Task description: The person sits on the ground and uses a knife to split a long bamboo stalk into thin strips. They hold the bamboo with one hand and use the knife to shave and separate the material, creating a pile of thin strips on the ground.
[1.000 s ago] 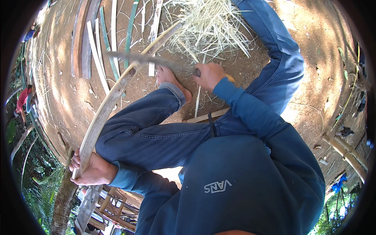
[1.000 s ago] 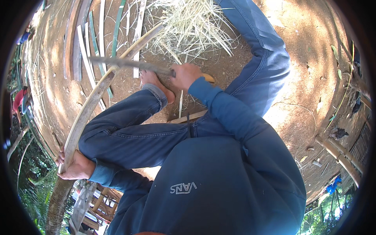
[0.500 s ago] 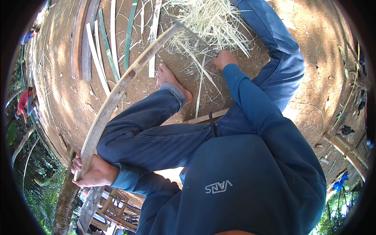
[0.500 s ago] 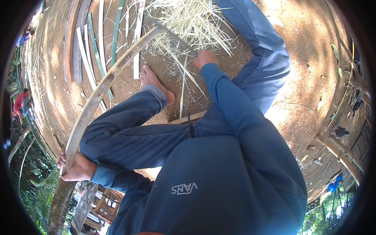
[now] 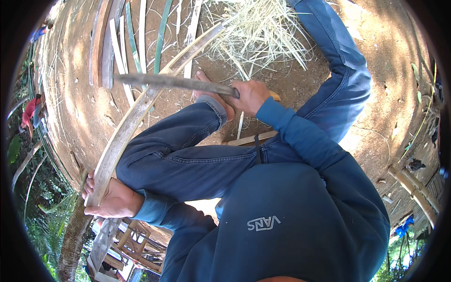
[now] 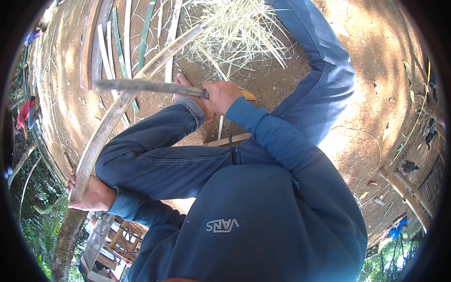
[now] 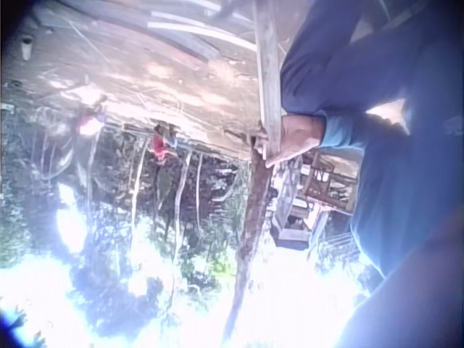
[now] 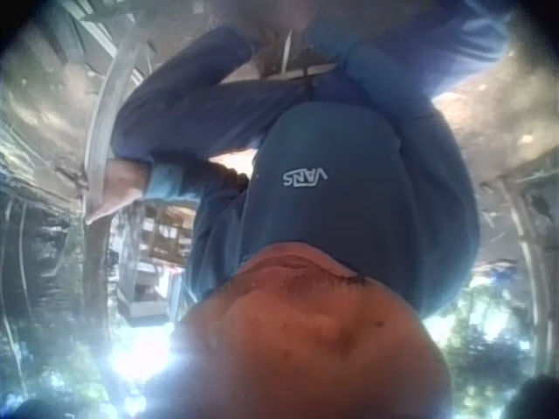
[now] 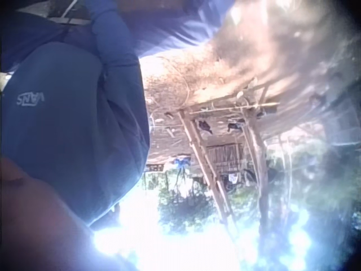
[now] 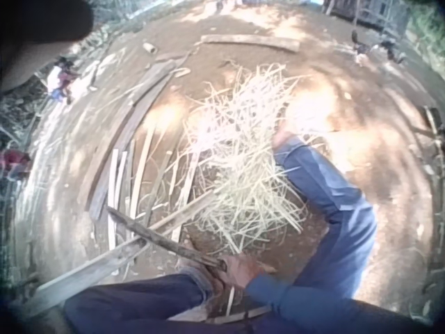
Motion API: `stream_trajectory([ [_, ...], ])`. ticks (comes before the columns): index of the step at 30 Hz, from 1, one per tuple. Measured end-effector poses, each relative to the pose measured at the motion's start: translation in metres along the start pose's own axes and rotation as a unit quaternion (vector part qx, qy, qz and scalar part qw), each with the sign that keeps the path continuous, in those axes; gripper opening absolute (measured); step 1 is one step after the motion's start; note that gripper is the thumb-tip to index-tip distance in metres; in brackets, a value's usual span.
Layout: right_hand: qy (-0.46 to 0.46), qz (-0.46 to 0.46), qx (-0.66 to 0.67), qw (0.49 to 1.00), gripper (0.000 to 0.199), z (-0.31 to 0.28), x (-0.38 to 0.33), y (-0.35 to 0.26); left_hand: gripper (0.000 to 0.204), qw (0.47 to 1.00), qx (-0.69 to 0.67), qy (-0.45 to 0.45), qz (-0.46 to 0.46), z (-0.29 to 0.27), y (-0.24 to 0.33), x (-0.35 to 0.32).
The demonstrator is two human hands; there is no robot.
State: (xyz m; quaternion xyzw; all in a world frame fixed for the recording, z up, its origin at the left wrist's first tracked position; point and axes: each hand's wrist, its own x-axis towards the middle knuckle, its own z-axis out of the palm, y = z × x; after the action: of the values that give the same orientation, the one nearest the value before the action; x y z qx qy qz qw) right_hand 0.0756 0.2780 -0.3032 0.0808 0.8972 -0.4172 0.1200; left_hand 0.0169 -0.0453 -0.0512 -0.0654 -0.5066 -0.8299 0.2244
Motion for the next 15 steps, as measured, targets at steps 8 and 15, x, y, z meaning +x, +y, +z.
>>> stream_trajectory([
  [8,-0.046,0.286,0.012,0.957,0.036,-0.005,0.038,0.103,0.050,0.999,0.004,-0.031,0.020,0.013,-0.004,-0.005],
  [15,-0.016,0.296,0.047,0.954,0.040,0.002,0.036,0.104,0.062,0.998,-0.019,-0.036,0.044,0.038,-0.013,-0.012],
])
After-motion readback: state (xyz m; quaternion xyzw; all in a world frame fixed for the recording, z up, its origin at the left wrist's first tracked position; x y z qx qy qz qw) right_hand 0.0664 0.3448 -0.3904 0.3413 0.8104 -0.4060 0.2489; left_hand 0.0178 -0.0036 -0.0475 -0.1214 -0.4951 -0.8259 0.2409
